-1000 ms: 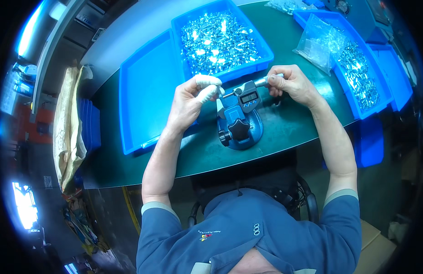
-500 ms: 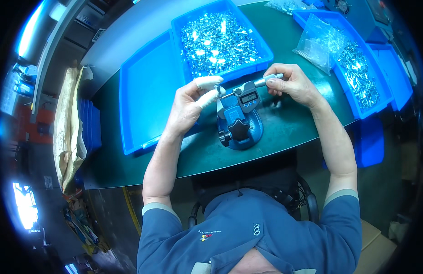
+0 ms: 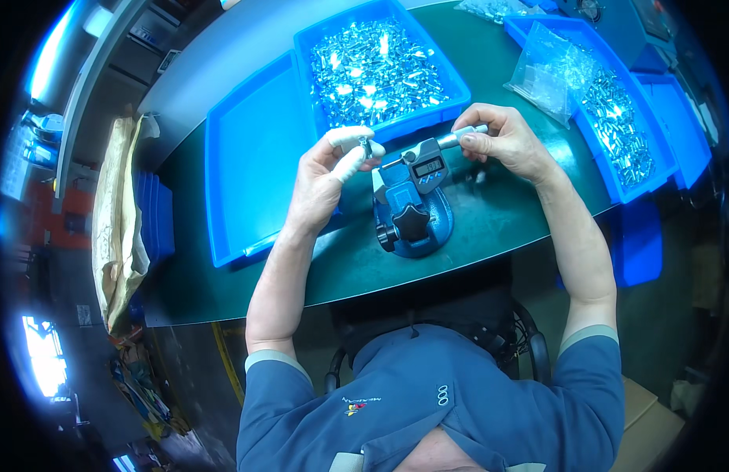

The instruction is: The person inspects and measures small metal parts using a micrometer.

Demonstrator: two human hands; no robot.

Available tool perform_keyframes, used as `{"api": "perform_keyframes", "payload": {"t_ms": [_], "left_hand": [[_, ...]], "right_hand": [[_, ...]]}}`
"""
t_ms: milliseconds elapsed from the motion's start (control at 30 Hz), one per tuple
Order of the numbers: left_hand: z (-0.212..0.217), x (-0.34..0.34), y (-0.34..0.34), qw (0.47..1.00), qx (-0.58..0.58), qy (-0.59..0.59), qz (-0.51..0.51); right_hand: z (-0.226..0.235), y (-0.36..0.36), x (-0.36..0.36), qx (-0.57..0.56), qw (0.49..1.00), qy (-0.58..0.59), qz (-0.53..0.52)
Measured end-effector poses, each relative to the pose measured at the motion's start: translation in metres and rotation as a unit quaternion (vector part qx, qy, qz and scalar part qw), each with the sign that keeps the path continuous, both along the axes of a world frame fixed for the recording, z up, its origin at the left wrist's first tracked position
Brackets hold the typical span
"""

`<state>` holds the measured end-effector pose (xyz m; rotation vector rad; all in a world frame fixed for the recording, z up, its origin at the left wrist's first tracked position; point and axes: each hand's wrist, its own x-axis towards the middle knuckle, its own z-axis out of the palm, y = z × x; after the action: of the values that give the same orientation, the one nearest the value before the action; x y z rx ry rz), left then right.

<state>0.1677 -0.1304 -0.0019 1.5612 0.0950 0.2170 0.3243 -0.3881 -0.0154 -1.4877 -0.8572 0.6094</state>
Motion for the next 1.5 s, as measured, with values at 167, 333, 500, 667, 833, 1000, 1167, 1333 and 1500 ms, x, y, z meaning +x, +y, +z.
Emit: {"api": "perform_keyframes", "payload": {"t_ms": [167,333,500,667,833,1000,1167,1333,1500], "left_hand": [[0.001,0.000,0.001,0.999,0.043,0.005,0.013],[-0.009,0.000,0.009,0.998,0.059,-0.012,0.015],[-0.007,0.000,0.006,0.998,0.063,-0.013,0.020],[-0.010,0.001,0.008,0.999,0.032,-0.004,0.028],[-0.013,0.002,0.011,0.999,0.027,-0.038,0.003],[-0.009,0.001,0.006,0.998,0.047,-0.035,-0.003],[-0.007,0.003,0.003,0.998,0.050,-0.031,-0.011],[-0.006,0.001,0.003,0.998,0.051,-0.031,-0.005],[-0.002,0.000,-0.003,0.997,0.072,-0.008,0.003]], "right_hand": [[0.002,0.001,-0.002,0.008,1.000,0.009,-0.009],[0.000,0.001,0.000,0.010,1.000,0.007,-0.007],[-0.001,0.000,0.001,0.012,1.000,0.000,-0.003],[0.001,0.001,-0.001,0.026,1.000,0.002,-0.011],[0.001,0.002,-0.001,0.026,0.999,0.038,-0.005],[0.002,0.004,-0.003,0.020,1.000,0.009,-0.016],[-0.012,-0.003,0.008,-0.017,0.999,0.025,0.015],[-0.003,0.002,0.000,-0.018,0.999,-0.026,-0.003],[-0.008,-0.001,0.006,0.002,1.000,0.010,-0.005]]}}
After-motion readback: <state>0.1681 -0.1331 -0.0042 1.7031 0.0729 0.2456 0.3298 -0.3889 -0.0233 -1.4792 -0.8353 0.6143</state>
